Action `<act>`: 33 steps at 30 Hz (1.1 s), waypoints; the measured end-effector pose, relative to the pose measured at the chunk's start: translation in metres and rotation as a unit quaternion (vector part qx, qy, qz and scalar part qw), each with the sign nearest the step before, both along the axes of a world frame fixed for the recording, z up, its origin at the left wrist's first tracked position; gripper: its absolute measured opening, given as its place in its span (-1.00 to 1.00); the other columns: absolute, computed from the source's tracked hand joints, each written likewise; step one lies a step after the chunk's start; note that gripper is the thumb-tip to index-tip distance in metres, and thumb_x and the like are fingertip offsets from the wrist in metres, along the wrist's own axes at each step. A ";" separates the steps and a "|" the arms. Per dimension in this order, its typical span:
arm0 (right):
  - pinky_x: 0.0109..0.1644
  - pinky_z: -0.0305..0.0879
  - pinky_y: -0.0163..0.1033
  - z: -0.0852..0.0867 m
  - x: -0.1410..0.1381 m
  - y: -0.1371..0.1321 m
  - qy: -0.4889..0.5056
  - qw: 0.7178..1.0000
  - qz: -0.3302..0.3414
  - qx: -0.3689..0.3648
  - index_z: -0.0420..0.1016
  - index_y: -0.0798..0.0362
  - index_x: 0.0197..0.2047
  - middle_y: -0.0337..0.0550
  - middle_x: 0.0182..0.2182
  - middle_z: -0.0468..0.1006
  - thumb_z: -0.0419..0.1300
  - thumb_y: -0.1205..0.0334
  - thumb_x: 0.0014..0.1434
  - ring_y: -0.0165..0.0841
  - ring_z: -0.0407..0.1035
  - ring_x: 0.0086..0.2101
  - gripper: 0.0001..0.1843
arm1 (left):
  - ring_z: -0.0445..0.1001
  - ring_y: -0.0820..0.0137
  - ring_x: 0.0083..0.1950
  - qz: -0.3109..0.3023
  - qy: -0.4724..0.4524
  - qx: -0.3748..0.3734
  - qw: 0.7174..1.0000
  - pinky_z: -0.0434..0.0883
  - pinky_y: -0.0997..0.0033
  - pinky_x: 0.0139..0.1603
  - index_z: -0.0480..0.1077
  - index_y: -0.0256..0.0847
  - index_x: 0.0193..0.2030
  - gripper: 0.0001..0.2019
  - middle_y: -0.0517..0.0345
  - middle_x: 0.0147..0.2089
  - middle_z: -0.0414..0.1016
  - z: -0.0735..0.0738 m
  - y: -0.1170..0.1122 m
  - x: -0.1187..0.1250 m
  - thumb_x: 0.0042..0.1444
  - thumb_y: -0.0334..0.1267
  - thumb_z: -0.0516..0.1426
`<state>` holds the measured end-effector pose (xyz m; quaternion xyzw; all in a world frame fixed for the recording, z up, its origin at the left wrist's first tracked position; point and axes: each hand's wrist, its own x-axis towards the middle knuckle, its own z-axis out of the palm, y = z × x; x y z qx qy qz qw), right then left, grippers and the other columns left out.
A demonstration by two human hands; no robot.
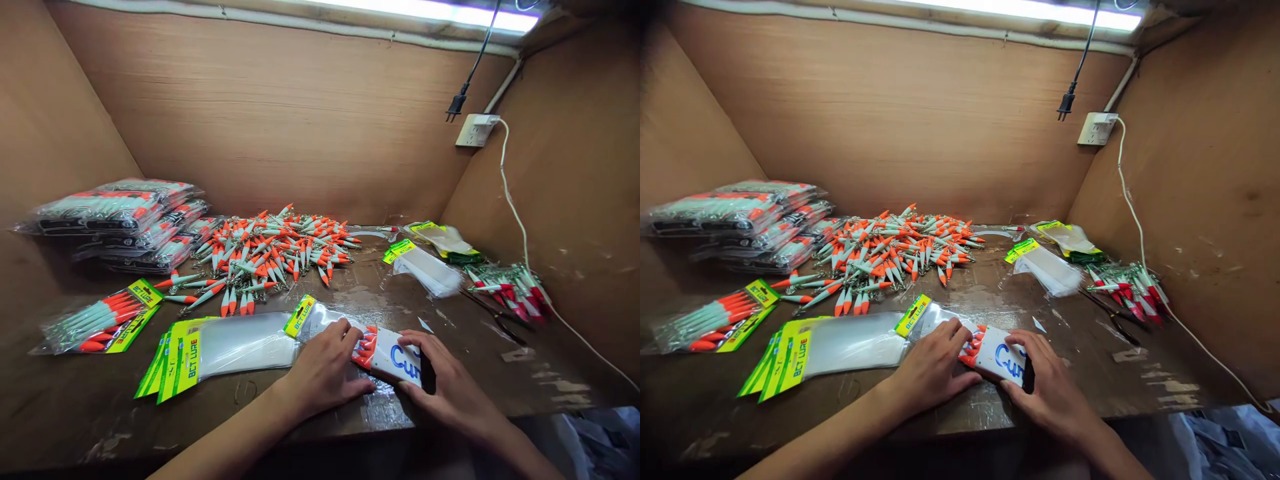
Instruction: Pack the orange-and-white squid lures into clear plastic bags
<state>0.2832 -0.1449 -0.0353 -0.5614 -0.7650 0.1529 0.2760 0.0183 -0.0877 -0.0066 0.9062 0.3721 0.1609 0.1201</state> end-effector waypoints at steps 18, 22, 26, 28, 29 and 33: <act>0.25 0.27 -0.02 -0.002 -0.001 -0.003 0.009 0.999 -0.023 -0.023 0.18 -0.07 0.34 -0.04 0.24 0.35 0.25 0.11 0.12 -0.10 0.29 0.19 -0.27 | 0.46 0.32 -0.31 0.051 0.036 0.026 0.998 0.31 0.37 -0.34 0.35 -0.15 -0.17 -0.84 0.12 -0.21 0.41 -0.001 0.000 0.009 0.36 -0.28 -0.04; 0.23 0.28 0.02 -0.005 -0.002 -0.005 -0.011 1.000 -0.022 -0.017 0.09 -0.11 0.39 -0.03 0.26 0.32 0.23 0.07 0.16 -0.08 0.28 0.19 -0.23 | 0.43 0.36 -0.32 0.103 -0.065 0.023 0.992 0.30 0.38 -0.30 0.35 -0.19 -0.36 -0.77 0.13 -0.32 0.40 -0.002 0.005 0.009 0.32 -0.36 -0.02; 0.22 0.29 0.04 -0.005 -0.006 -0.006 -0.025 0.999 -0.018 -0.011 0.04 -0.13 0.41 -0.01 0.25 0.32 0.24 0.09 0.16 -0.07 0.28 0.19 -0.20 | 0.42 0.39 -0.33 0.127 -0.147 0.004 0.981 0.34 0.39 -0.26 0.38 -0.21 -0.44 -0.71 0.14 -0.38 0.40 -0.001 0.005 0.004 0.31 -0.38 0.00; 0.21 0.31 0.04 -0.003 -0.009 -0.006 -0.028 1.000 -0.014 0.000 0.01 -0.12 0.43 0.01 0.24 0.33 0.23 0.11 0.17 -0.07 0.28 0.18 -0.18 | 0.47 0.37 -0.24 0.099 -0.161 -0.001 0.982 0.41 0.39 -0.18 0.47 -0.20 -0.32 -0.78 0.10 -0.25 0.47 -0.003 0.000 0.004 0.31 -0.35 0.04; 0.22 0.30 0.05 -0.002 -0.010 -0.005 -0.032 0.999 -0.010 0.007 -0.02 -0.12 0.45 0.01 0.25 0.32 0.23 0.12 0.17 -0.07 0.28 0.19 -0.16 | 0.50 0.36 -0.18 0.080 -0.163 0.000 0.983 0.43 0.38 -0.13 0.49 -0.18 -0.24 -0.83 0.07 -0.15 0.49 -0.005 -0.004 0.005 0.30 -0.34 0.06; 0.31 0.19 0.09 0.013 -0.014 0.001 -0.084 0.996 0.031 0.028 -0.09 -0.21 0.48 -0.05 0.42 0.06 0.22 0.20 0.18 -0.06 0.13 0.30 -0.11 | 0.54 0.35 -0.07 0.016 -0.139 0.014 0.990 0.49 0.36 -0.04 0.50 -0.12 -0.09 -0.81 0.05 0.06 0.47 -0.012 -0.014 0.008 0.31 -0.34 0.06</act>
